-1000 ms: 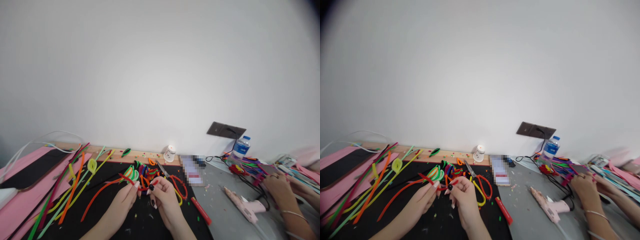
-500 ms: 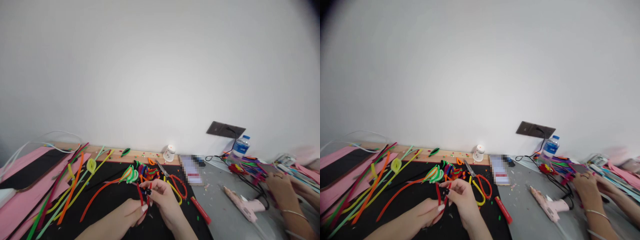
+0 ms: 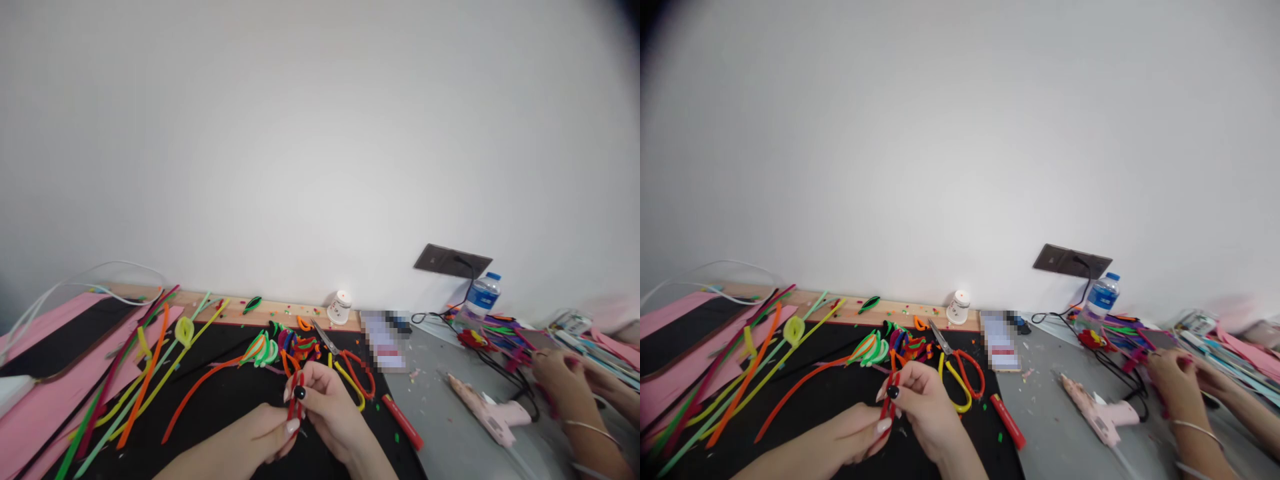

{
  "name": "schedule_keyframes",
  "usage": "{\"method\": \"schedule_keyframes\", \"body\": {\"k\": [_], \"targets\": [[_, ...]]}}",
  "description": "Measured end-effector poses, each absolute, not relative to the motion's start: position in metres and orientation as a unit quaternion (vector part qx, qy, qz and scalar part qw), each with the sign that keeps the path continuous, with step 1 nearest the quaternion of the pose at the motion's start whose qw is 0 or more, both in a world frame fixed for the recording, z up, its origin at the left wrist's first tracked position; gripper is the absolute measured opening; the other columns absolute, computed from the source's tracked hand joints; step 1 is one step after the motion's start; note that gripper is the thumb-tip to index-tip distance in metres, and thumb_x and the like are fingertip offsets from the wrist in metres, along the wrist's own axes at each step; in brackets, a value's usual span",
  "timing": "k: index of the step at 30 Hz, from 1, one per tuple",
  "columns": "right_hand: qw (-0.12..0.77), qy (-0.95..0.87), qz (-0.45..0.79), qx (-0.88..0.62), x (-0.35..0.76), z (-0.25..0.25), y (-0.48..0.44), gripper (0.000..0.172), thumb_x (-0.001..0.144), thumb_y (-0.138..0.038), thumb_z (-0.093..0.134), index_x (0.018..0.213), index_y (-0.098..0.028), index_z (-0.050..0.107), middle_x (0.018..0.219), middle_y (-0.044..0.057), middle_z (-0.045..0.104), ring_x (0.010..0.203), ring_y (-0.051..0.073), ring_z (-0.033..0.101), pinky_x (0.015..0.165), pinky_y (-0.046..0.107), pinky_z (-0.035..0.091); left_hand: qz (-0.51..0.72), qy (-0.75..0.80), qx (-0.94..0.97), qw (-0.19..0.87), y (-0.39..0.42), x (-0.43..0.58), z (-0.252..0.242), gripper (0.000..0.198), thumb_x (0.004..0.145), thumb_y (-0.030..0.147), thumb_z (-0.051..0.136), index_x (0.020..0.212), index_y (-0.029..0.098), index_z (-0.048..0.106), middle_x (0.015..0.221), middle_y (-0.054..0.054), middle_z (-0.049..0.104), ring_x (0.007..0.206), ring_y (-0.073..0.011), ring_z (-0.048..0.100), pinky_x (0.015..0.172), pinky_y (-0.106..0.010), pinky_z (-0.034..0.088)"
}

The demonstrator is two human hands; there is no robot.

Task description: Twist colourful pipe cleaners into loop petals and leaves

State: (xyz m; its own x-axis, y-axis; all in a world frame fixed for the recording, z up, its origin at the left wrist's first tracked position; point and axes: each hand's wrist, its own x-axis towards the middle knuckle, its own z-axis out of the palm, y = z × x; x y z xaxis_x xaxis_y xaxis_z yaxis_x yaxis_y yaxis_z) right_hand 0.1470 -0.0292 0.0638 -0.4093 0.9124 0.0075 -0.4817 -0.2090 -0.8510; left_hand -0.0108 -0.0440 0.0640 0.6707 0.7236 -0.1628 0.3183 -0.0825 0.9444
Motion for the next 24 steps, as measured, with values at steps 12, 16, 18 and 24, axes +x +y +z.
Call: {"method": "schedule_keyframes", "body": {"k": [12, 16, 18, 24], "targets": [[0.603, -0.383, 0.597, -0.366, 0.147, 0.056, -0.023, 0.014, 0.065, -0.02, 0.072, 0.068, -0.014, 0.059, 0.06, -0.001, 0.06, 0.051, 0.009, 0.049, 0.05, 0.02, 0.038, 0.226, 0.446, 0.75, 0.434, -0.042, -0.011, 0.076, 0.034, 0.088, 0.043, 0.033, 0.102, 0.022, 0.056, 0.071, 0.001, 0.058, 0.07, -0.0177, 0.053, 0.066, -0.025, 0.04], [0.621, -0.383, 0.573, -0.374, 0.148, 0.054, -0.022, 0.013, 0.067, -0.019, 0.07, 0.071, -0.014, 0.06, 0.062, 0.0, 0.061, 0.053, 0.009, 0.049, 0.053, 0.021, 0.039, 0.252, 0.44, 0.761, 0.404, -0.04, -0.008, 0.077, 0.034, 0.089, 0.038, 0.03, 0.091, 0.02, 0.058, 0.066, 0.001, 0.059, 0.061, -0.0156, 0.054, 0.057, -0.021, 0.039], [0.628, -0.377, 0.568, -0.374, 0.148, 0.053, -0.022, 0.013, 0.066, -0.018, 0.07, 0.071, -0.014, 0.059, 0.062, -0.001, 0.06, 0.054, 0.009, 0.049, 0.054, 0.02, 0.039, 0.257, 0.439, 0.769, 0.388, -0.038, -0.007, 0.075, 0.034, 0.09, 0.035, 0.028, 0.087, 0.02, 0.058, 0.067, 0.0, 0.06, 0.061, -0.0155, 0.055, 0.057, -0.021, 0.04], [0.633, -0.359, 0.571, -0.38, 0.148, 0.055, -0.021, 0.016, 0.062, -0.017, 0.072, 0.068, -0.014, 0.058, 0.059, -0.001, 0.059, 0.054, 0.01, 0.051, 0.053, 0.021, 0.039, 0.257, 0.427, 0.797, 0.341, -0.036, -0.009, 0.071, 0.03, 0.09, 0.029, 0.028, 0.092, 0.021, 0.057, 0.069, -0.001, 0.063, 0.063, -0.0159, 0.058, 0.064, -0.021, 0.043]]}}
